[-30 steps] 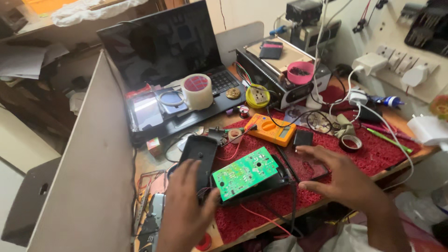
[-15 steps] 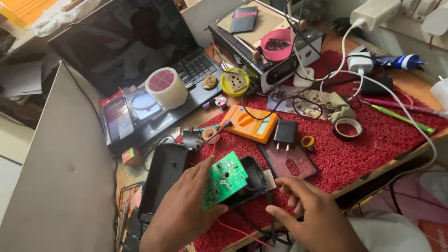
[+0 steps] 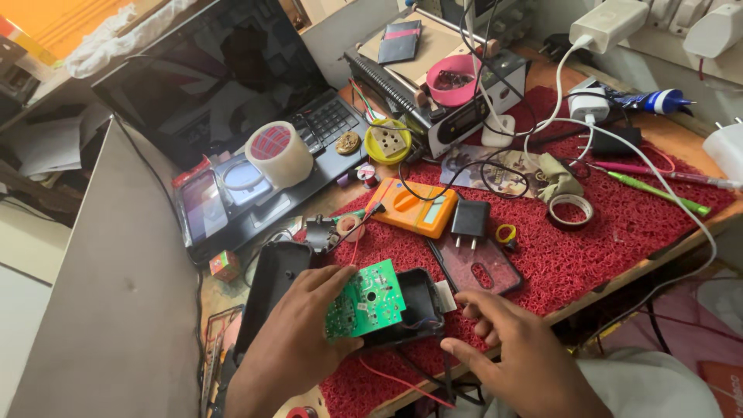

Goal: The person disassembles a black electronic device, removes the circuit board, and reassembles the device by placing the board back into the casing and closing it. The person handles the device casing, circuit board, and wires throughout the process.

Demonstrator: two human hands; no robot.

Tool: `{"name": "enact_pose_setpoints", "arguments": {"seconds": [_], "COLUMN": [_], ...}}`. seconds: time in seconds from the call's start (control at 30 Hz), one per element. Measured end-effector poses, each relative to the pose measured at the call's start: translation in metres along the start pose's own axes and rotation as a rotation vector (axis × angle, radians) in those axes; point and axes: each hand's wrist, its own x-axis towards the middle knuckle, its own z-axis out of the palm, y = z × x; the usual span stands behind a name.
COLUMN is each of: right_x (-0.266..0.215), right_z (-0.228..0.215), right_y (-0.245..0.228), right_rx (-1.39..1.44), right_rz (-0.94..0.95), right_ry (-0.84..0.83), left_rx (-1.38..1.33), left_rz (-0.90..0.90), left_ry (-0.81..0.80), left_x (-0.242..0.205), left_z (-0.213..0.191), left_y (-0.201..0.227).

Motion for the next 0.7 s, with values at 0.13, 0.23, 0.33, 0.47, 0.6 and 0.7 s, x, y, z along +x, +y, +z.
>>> {"name": "enact_pose_setpoints", "arguments": {"seconds": [0.13,0.23,0.33,0.47,0.6,0.7], "right_x": [0.000,0.002,0.007,0.007,0.009,0.009], "right_z": [0.001,0.002,0.008,0.015,0.026,0.033], "right_y": [0.003,0.006,0.004,0.004,-0.004,-0.014], "right_rx": [-0.060,-0.048,-0.118,-0.155,-0.213,-0.220], "right_rz": [0.069,-0.181,-0.276,-0.328,-0.436,-0.418], "right_ry": [-0.089,-0.028,0.017,0.065,0.179,0.209], "left_rx": [-0.027,-0.037,-0.028,-0.066,-0.072,-0.099], "left_rz": [0.050,0.063,0.062,0.121,0.125,0.149], "left_ry": [0.035,0.034,0.030,0.073,0.051,0.029], "left_x": [-0.001,0.000,-0.002,-0.005,-0.005,0.000], "left_z": [-0.003,-0.002,-0.001,-0.005,-0.011,-0.011], "left_y": [0.005,0.009,0.011,0.006,-0.004,-0.014]}}
